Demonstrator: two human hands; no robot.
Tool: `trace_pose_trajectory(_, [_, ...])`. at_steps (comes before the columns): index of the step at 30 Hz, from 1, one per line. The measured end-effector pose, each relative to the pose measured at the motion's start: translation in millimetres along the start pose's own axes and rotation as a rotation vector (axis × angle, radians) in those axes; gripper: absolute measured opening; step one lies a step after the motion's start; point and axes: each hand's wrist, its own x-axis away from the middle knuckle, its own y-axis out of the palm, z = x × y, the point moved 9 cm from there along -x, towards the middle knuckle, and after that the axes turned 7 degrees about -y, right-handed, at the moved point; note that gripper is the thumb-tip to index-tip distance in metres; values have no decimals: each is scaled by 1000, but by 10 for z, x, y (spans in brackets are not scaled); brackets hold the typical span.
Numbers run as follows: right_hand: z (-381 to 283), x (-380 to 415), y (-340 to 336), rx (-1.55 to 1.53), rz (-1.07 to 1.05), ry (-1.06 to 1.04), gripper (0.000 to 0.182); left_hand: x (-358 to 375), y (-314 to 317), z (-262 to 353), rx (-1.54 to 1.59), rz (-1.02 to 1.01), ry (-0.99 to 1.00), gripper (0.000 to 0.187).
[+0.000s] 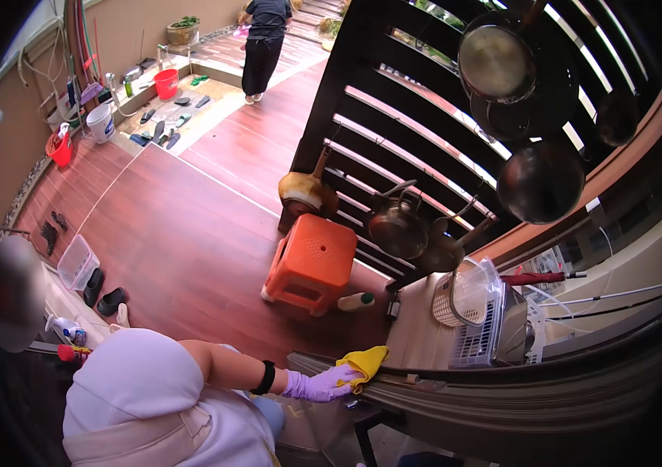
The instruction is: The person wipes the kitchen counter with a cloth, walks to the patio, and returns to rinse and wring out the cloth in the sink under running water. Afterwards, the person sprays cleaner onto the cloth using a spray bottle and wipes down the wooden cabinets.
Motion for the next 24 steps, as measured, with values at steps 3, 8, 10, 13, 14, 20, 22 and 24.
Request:
trace_pose_trajectory(3, [187,78,247,-245,-199,-165,32,213,13,-390,-43,153,-235,54])
trace_pose_trajectory(8, [437,-25,128,-509,-293,-242,30,874,193,-1325,758,409,-808,50])
trace_pose_trajectory(10, [514,-125,51,-561,-280,-241,28,1216,200,-1356,1101,708,-706,46])
trace_pose_trajectory(13, [412,-246,105,-561,-343,-266,30,1771,168,-828,1248,866,-702,43])
trace_pose_trajectory(14, [351,-245,173,-505,-401,-311,40,1943,117,-716,1231,902,-627,42])
trace_pose_trajectory(20, [281,-240,424,-531,-517,-360,50,2790,-4,-172,1160,1181,-368,40])
trace_pose_trajectory(22, [291,-269,455,-511,-509,-357,54,2996,92,0,1113,1234,-309,40])
trace_pose_trajectory(24, [271,-338,559,-481,-527,-335,53,3226,151,148,1070,1294,-254,41])
